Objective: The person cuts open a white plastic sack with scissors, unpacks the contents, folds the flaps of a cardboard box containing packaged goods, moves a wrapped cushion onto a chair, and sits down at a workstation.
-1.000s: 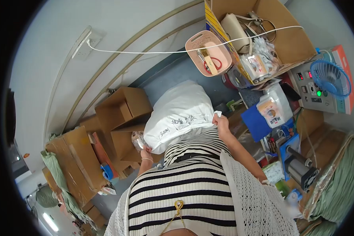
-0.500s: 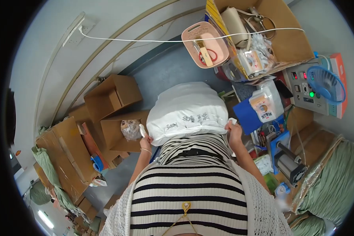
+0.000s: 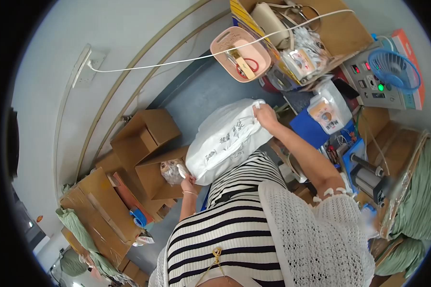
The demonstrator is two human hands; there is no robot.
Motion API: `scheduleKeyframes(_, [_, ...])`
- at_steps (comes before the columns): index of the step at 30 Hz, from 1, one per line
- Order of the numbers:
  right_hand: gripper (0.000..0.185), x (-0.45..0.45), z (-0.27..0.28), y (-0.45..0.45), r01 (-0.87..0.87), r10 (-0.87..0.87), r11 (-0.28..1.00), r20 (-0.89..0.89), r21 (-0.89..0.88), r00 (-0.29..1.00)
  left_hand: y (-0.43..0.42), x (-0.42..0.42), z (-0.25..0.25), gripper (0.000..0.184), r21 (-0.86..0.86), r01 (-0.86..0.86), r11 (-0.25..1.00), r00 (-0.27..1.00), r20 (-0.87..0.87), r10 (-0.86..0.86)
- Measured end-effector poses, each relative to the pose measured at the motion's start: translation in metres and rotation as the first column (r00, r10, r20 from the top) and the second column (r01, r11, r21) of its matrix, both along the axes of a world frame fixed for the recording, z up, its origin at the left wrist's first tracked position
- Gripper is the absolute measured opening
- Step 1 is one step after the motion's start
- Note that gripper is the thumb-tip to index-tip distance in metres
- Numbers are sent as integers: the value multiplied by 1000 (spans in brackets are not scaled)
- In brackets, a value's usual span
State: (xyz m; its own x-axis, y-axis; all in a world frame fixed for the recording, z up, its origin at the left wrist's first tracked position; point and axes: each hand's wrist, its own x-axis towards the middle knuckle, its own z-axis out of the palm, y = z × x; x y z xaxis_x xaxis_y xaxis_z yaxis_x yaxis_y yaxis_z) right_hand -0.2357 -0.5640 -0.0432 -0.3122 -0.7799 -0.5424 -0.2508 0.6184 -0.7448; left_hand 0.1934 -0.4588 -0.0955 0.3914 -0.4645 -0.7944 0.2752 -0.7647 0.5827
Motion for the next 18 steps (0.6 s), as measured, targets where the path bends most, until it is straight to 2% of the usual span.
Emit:
scheduleKeyframes(1, [35,-2,3,-16,-105,103,994,-97,-11,990,-2,-7,6,40,-4,-15,1000,1000,-26,15])
scheduleKeyframes(2, [37,-1,4,-31,-117,97,988,-178,-106,979,-3,-14,12,40,-2,18,1000,1000,-10,-18])
scheduleKeyframes(3, [40,2,7,-41,-127,76,974,-254,-190,964,-1,-17,9,40,-2,-31,1000,998,-60,31])
scheduleKeyframes(4, [40,3,18,-53,-146,98,976,-272,-162,957,-2,-22,12,40,37,2,999,997,-78,1])
scheduleKeyframes(6, [38,5,16,-76,-80,60,991,-177,-106,982,-1,-29,16,40,95,32,995,990,-137,-19])
scheduleKeyframes(8, [37,14,12,-82,-63,38,990,-190,-129,981,-6,-35,21,40,124,69,990,984,-173,-47])
scheduleKeyframes(10, [36,22,14,-77,-166,104,978,-397,-125,912,-18,-23,19,41,71,62,996,978,-202,-46])
scheduleKeyframes(11, [36,24,14,-72,-153,94,981,-395,-122,914,-22,-14,22,41,24,36,999,972,-235,-29])
scheduleKeyframes(14, [36,27,17,-68,40,-59,986,-112,-163,992,-47,4,21,37,-17,45,999,969,-241,-48])
scheduleKeyframes(17, [35,37,21,-73,127,-165,953,-120,-274,979,-64,14,18,34,-18,100,995,965,-241,-101])
scheduleKeyframes(18, [35,38,12,-77,153,-197,933,-106,-326,975,-67,21,10,33,-56,189,980,938,-286,-197])
